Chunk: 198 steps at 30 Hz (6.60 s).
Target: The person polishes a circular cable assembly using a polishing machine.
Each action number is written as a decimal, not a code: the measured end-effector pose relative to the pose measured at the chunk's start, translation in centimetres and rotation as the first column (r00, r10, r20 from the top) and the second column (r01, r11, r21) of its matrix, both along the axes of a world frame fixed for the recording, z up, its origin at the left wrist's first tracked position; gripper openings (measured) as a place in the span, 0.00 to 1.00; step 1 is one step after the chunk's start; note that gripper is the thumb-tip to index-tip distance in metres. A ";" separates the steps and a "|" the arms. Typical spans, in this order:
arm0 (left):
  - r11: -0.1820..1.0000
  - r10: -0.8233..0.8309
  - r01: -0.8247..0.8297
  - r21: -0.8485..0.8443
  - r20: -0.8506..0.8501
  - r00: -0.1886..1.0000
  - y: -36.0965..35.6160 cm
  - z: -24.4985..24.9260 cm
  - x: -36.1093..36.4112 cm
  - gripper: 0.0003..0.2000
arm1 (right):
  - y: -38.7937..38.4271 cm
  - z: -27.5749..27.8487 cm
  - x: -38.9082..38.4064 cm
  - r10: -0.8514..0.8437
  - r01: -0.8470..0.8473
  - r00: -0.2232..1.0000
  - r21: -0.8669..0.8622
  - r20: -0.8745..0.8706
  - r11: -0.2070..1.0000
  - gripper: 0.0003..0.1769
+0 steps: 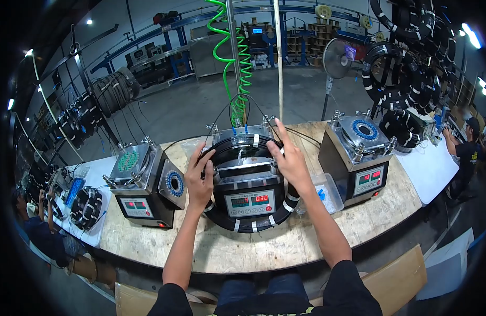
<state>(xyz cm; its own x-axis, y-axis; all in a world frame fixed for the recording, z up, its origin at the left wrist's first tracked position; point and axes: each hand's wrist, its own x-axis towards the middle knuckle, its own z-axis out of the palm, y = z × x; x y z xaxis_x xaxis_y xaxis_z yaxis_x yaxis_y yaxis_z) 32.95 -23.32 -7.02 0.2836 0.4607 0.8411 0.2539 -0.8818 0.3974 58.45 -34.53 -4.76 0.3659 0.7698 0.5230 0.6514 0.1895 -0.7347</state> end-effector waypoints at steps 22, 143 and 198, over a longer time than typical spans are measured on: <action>1.000 0.028 -0.028 -0.011 0.065 0.997 0.1 -0.7 0.5 0.12 | 22.1 -5.6 18.0 0.201 -0.208 0.976 -0.093 -0.081 0.974 0.19; 0.988 0.143 -0.142 0.063 0.003 0.990 -2.7 -2.7 -3.4 0.05 | -1.7 -5.3 -2.8 -0.317 0.317 0.947 0.316 -0.052 0.894 0.21; 0.984 0.118 -0.124 -0.126 -0.054 0.992 -5.0 -2.8 0.4 0.11 | -1.4 -6.7 -2.3 -0.425 0.433 0.897 0.437 -0.123 0.788 0.18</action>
<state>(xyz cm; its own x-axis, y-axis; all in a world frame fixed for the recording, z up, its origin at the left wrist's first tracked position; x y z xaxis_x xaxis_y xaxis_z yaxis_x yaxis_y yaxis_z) 33.39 -28.29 -9.82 0.2558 0.5979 0.7597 0.3763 -0.7854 0.4914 56.18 -35.97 -11.41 0.6150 0.2185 0.7577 0.7317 0.2001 -0.6516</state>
